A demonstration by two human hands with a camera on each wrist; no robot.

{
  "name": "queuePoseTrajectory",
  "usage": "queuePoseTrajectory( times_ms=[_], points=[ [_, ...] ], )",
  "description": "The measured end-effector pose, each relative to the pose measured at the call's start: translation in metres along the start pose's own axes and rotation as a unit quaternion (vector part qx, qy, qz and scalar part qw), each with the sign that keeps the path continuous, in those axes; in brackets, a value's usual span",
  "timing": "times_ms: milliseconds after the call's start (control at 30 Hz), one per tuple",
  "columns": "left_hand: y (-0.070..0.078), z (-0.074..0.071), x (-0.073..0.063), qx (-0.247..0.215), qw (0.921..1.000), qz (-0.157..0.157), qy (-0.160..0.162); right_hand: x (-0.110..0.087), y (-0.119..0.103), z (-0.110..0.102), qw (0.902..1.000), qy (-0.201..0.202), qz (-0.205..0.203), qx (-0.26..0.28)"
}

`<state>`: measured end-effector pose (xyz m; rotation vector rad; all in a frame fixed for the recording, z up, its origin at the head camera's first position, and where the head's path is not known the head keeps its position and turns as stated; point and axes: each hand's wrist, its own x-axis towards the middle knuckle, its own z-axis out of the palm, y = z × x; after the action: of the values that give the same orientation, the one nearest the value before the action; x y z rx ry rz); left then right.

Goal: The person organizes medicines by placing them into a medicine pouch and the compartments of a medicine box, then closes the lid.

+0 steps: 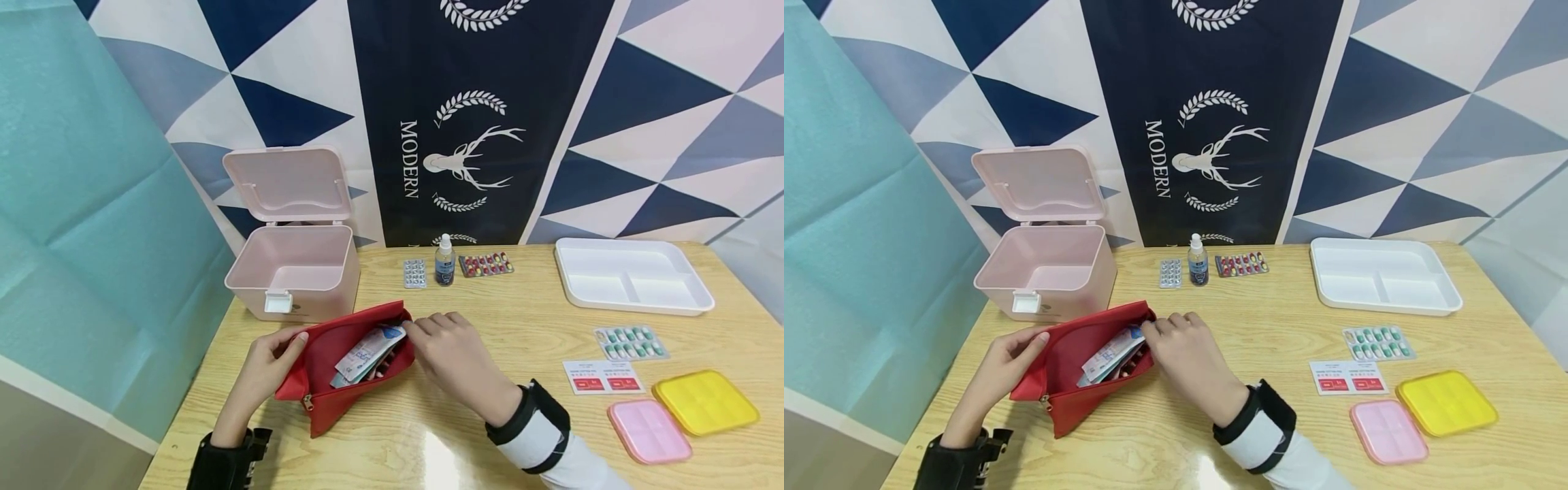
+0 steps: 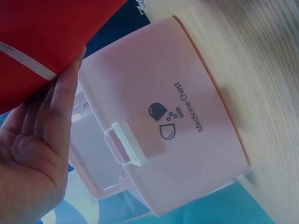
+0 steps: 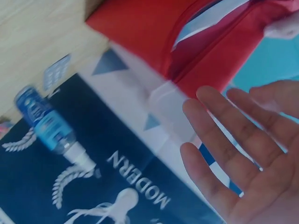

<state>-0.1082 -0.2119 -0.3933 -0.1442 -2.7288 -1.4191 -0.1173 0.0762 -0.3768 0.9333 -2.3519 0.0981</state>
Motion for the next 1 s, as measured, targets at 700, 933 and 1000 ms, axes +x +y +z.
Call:
queuePoseTrajectory(
  times_ms=[700, 933, 1000],
  points=[
    [0.000, -0.001, 0.000, -0.001, 1.0000, 0.003, 0.007, 0.012, 0.044, 0.087, 0.9909, -0.092, 0.098, 0.005],
    [0.000, -0.002, 0.002, 0.000, 1.0000, 0.008, 0.006, 0.030, 0.052, 0.113, 0.9842, -0.132, 0.118, -0.002],
    [0.001, -0.003, 0.003, 0.004, 1.0000, 0.007, 0.006, 0.034, 0.054, 0.119, 0.9818, -0.144, 0.124, -0.005]
  ],
)
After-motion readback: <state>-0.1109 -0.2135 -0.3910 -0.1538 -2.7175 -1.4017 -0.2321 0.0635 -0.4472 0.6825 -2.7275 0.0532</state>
